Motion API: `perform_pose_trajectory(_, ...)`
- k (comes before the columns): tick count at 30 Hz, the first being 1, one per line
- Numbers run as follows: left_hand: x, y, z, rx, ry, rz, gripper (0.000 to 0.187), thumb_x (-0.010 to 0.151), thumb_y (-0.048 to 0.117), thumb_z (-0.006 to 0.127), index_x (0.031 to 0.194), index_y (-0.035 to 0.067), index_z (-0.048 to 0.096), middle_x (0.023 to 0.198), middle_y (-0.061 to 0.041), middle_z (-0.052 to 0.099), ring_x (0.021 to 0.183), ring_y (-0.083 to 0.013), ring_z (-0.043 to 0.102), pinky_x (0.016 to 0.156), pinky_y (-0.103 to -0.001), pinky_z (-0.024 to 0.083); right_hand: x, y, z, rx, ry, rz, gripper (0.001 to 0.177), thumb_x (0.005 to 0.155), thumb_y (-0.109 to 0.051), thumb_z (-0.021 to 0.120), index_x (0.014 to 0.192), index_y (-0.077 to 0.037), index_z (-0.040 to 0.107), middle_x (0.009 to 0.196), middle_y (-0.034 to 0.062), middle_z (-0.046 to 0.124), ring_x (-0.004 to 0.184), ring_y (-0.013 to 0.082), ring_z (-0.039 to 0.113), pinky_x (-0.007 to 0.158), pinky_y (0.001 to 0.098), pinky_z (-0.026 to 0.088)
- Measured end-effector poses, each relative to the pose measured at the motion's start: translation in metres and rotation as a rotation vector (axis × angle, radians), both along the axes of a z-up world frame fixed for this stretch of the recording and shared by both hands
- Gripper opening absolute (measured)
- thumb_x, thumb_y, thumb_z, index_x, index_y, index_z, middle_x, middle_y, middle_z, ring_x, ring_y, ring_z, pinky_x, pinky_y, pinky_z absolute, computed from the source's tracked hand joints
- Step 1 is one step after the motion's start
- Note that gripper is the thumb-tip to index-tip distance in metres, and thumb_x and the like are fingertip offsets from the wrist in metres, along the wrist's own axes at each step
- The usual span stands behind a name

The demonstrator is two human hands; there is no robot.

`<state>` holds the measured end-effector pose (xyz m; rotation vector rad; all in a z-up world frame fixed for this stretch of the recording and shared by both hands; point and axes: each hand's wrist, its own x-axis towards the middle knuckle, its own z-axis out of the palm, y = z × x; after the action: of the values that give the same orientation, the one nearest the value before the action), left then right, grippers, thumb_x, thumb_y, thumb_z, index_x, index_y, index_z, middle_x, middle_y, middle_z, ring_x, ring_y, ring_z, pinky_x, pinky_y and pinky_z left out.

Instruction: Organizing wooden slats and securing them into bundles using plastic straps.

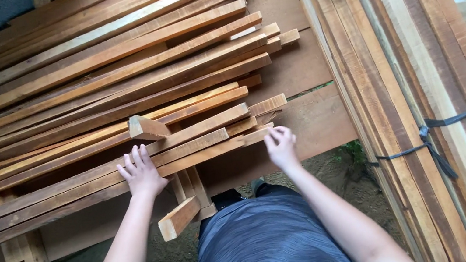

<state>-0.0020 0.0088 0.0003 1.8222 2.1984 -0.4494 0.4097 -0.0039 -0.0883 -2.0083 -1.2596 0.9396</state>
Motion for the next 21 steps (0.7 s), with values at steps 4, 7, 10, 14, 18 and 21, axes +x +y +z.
perform_pose_trajectory(4,-0.005,-0.001,-0.008,-0.008,0.003,0.01,0.136,0.052,0.013,0.088,0.163,0.01,0.009,0.168,-0.018,0.011,0.152,-0.0508,0.009,0.12,-0.072,0.003,-0.026,0.001,0.013,0.035,-0.107,0.085,0.031,0.092,-0.041,0.073,0.118,-0.025,0.078,0.126,-0.0039,0.064,0.124,0.0247,0.057,0.109,0.0403,0.045)
perform_pose_trajectory(7,-0.002,0.002,-0.005,-0.001,-0.029,0.021,0.131,0.054,0.01,0.085,0.162,0.009,0.01,0.167,-0.018,0.011,0.152,-0.0505,0.01,0.121,-0.071,0.007,-0.015,0.012,0.007,0.152,-0.052,-0.067,0.048,0.092,-0.026,0.071,0.134,-0.005,0.065,0.135,0.0178,0.062,0.129,0.0362,0.057,0.111,0.0481,0.041)
perform_pose_trajectory(10,-0.004,0.002,-0.007,0.005,-0.057,0.031,0.135,0.052,0.011,0.088,0.161,0.01,0.008,0.168,-0.018,0.009,0.152,-0.0508,0.007,0.121,-0.072,0.008,-0.008,0.018,0.006,-0.269,0.268,-0.071,0.075,0.093,-0.039,0.07,0.155,-0.005,0.044,0.15,0.025,0.052,0.132,0.0339,0.058,0.112,0.0438,0.047)
perform_pose_trajectory(14,0.0,0.003,-0.006,-0.032,-0.041,0.045,0.133,0.055,0.011,0.085,0.162,0.01,0.007,0.169,-0.017,0.007,0.153,-0.0492,0.005,0.122,-0.07,0.004,0.033,0.034,-0.04,-0.17,0.308,-0.13,0.06,0.094,-0.04,0.075,0.142,-0.006,0.058,0.134,0.0268,0.063,0.123,0.0397,0.063,0.102,0.0507,0.053)
perform_pose_trajectory(18,0.001,0.002,-0.003,-0.035,-0.029,0.058,0.132,0.057,0.011,0.086,0.163,0.01,0.007,0.169,-0.017,0.006,0.153,-0.0486,0.004,0.122,-0.07,0.004,0.054,0.076,-0.044,-0.242,0.666,-0.333,0.056,0.107,-0.031,0.058,0.154,-0.007,0.042,0.142,0.0167,0.057,0.116,0.0272,0.061,0.106,0.0563,0.049)
perform_pose_trajectory(21,0.002,0.002,0.002,-0.049,-0.021,0.06,0.133,0.057,0.012,0.085,0.163,0.011,0.006,0.169,-0.016,0.007,0.153,-0.0479,0.005,0.121,-0.07,0.003,0.057,0.088,-0.086,-0.357,0.78,-0.445,0.058,0.102,-0.031,0.069,0.15,-0.011,0.046,0.137,0.0126,0.058,0.105,0.0238,0.069,0.106,0.0629,0.045)
